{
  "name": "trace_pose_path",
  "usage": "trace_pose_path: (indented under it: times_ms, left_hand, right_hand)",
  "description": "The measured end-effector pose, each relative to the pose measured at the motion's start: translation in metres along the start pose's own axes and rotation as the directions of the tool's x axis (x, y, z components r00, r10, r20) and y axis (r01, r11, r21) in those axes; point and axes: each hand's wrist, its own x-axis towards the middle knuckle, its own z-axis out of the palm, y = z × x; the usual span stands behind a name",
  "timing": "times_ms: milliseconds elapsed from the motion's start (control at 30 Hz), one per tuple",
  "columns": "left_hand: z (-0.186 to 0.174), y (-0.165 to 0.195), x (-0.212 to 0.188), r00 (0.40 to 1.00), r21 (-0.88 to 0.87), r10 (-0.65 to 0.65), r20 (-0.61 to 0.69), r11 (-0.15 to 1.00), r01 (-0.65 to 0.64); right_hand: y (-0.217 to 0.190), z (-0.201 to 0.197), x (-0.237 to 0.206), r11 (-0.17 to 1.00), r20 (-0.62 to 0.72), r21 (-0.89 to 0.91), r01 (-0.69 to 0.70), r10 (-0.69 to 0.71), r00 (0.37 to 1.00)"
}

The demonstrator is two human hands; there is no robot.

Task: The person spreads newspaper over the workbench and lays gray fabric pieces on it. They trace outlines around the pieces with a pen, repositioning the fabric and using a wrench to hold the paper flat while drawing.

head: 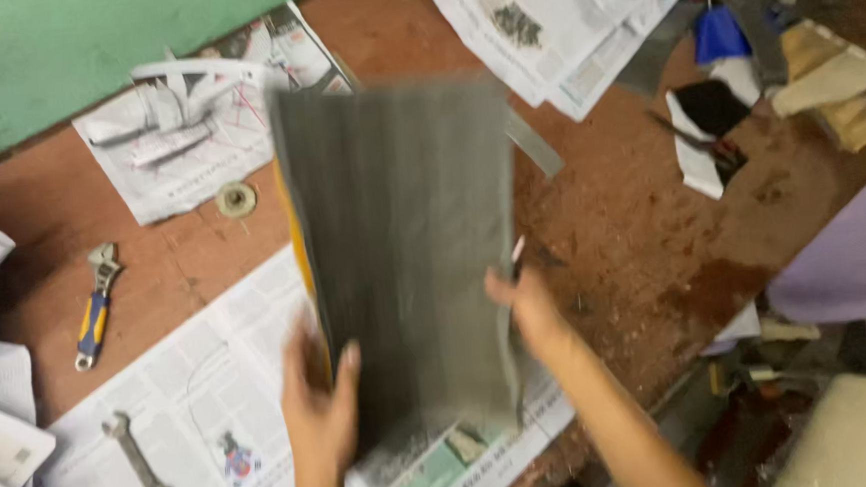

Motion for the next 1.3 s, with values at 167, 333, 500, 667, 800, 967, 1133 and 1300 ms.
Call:
trace_pose_path:
  times_ms: [167, 333, 500, 667, 800, 967, 1133, 1300]
  left_hand:
    - [0.027, 0.079, 0.025, 0.942, 0.276, 0.33, 0.06, 0.901, -0.334]
    - [0.029, 0.026, -0.014, 0.974, 0.425, 0.218, 0.057, 0.878, -0.221]
    - [-0.006, -0.062, -0.136, 0.993, 0.557, -0.097, -0.06, 0.822, 0.114]
    - [-0.076, -0.115, -0.267, 0.943, 0.709, -0.103, -0.317, 0.634, 0.308]
    - [-0.12, -0.108, -0.311, 0.744, 0.473, -0.362, -0.562, 0.597, 0.648]
    - [-0.144, -0.093, -0.311, 0.772, 0.476, -0.242, -0.588, 0.668, 0.572]
    - [-0.154, -0.097, -0.311, 0.843, 0.545, -0.147, -0.518, 0.703, 0.457]
    - [-0.169, -0.103, -0.294, 0.929, 0.649, 0.031, -0.368, 0.724, 0.233]
  right_hand:
    - [-0.07, -0.079, 0.111, 0.953, -0.201, 0.147, 0.264, -0.233, 0.952]
    - [-0.081, -0.107, 0.129, 0.974, -0.19, -0.093, 0.208, -0.222, 0.956]
    - [0.007, -0.095, 0.088, 0.739, -0.147, -0.671, -0.065, -0.046, 0.988]
    - [0.132, -0.132, -0.021, 0.334, -0.154, -0.929, -0.161, 0.048, 0.987]
    - [0.153, -0.137, -0.082, 0.245, -0.316, -0.915, -0.321, 0.061, 0.947]
    - [0.137, -0.129, -0.087, 0.416, -0.275, -0.854, -0.314, 0.152, 0.949]
    - [0.144, -0.193, -0.078, 0.529, -0.165, -0.836, -0.148, 0.015, 0.986]
    - [0.119, -0.214, -0.114, 0.799, -0.071, -0.601, 0.02, -0.079, 0.994]
